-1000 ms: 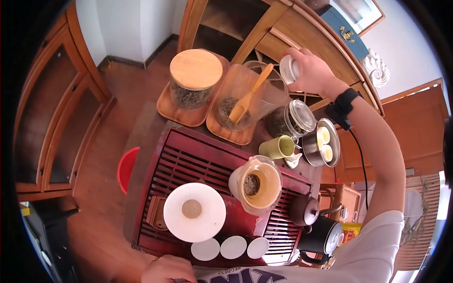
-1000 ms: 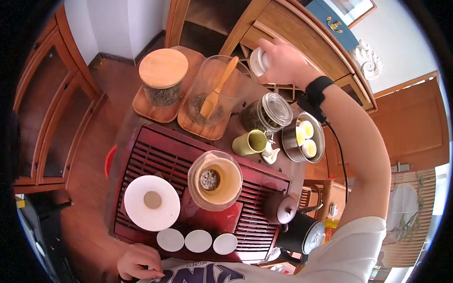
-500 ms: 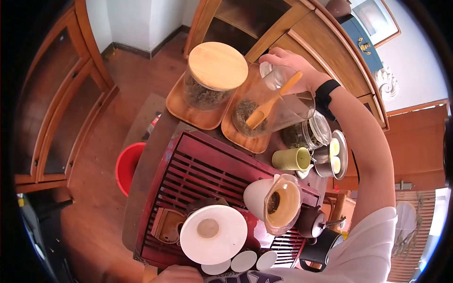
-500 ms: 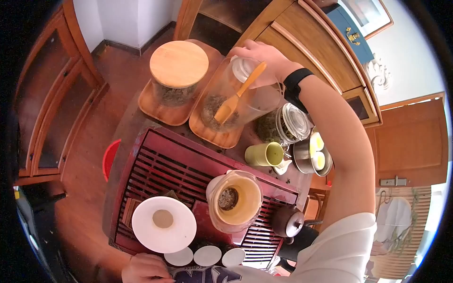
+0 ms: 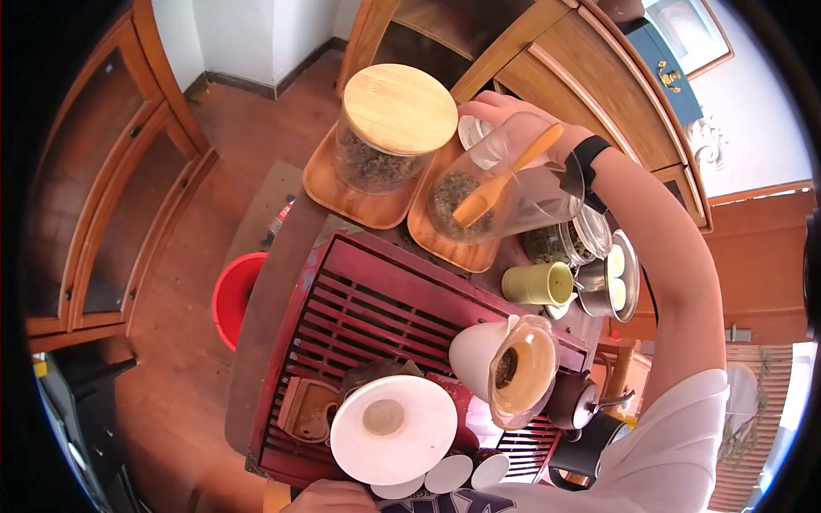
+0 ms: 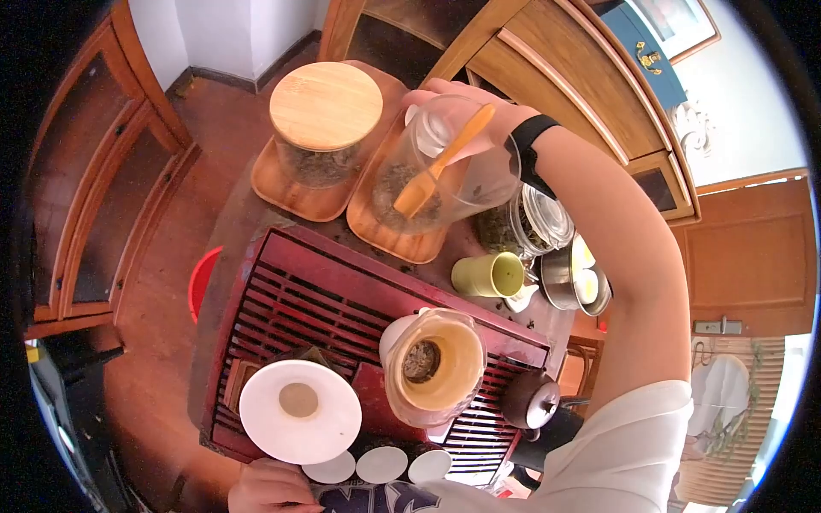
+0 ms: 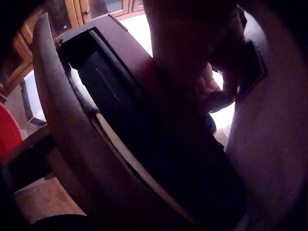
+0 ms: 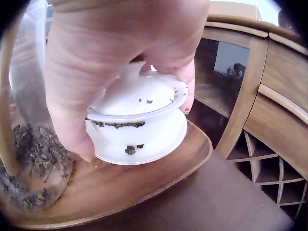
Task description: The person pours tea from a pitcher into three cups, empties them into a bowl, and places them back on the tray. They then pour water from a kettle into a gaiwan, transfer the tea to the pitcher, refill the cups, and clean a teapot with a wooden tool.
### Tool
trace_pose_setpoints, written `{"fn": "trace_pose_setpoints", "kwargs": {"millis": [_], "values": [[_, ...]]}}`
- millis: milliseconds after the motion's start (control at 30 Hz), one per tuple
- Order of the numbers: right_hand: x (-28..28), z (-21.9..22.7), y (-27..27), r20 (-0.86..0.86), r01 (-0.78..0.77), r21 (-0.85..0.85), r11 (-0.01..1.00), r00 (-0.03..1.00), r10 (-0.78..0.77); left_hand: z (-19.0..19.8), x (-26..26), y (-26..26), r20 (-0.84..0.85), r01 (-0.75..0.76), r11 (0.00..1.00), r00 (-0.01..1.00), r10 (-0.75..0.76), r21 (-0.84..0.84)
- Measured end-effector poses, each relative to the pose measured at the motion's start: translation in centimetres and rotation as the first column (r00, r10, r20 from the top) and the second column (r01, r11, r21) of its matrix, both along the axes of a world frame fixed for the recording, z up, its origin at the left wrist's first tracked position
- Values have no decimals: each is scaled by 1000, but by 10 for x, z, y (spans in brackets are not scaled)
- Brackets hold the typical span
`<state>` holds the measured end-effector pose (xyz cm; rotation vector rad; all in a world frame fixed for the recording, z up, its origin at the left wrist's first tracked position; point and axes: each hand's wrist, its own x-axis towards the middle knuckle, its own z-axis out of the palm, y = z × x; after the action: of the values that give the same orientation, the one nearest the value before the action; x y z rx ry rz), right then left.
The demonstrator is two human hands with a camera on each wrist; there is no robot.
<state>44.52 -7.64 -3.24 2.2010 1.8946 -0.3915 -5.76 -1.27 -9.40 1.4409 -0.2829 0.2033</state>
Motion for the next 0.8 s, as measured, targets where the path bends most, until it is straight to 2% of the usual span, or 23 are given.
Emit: {"fn": "trace_pose_setpoints", "kwargs": {"millis": [67,200,400,467,500,600,667,700,733,767,800], "values": [[-1,4,1,-55,79,-41,996,995,-81,0,-1,0,4,0,1000,1000,0,0],[12,-3,0,-71,84,-57,995,994,-88,-1,-1,-1,4,-4,1000,1000,4,18],[15,7,5,-95,-9,-49,999,995,4,5,2,-3,-25,-54,996,998,56,76],[15,16,2,-39,1,-118,993,999,-6,7,0,-3,-39,-45,995,998,49,92],[14,20,2,13,-48,-106,993,999,50,6,0,-3,-44,-50,994,998,55,98],[3,43,-15,86,21,-117,993,996,-10,5,-1,-8,-61,-64,995,996,69,79],[-2,52,-32,133,7,-68,998,991,2,5,-1,-9,-55,-76,993,995,81,95],[-13,62,-40,154,74,-5,997,985,-73,-5,-9,-3,-45,16,989,999,-10,145],[-22,71,-48,171,141,59,988,974,-149,-7,-15,-4,-40,24,988,999,-18,150],[-16,79,-58,211,40,142,989,975,-70,0,-12,-5,-89,-23,982,995,40,186],[-16,88,-75,218,50,149,988,973,-82,5,-11,-6,-133,-68,972,986,100,225]]}}
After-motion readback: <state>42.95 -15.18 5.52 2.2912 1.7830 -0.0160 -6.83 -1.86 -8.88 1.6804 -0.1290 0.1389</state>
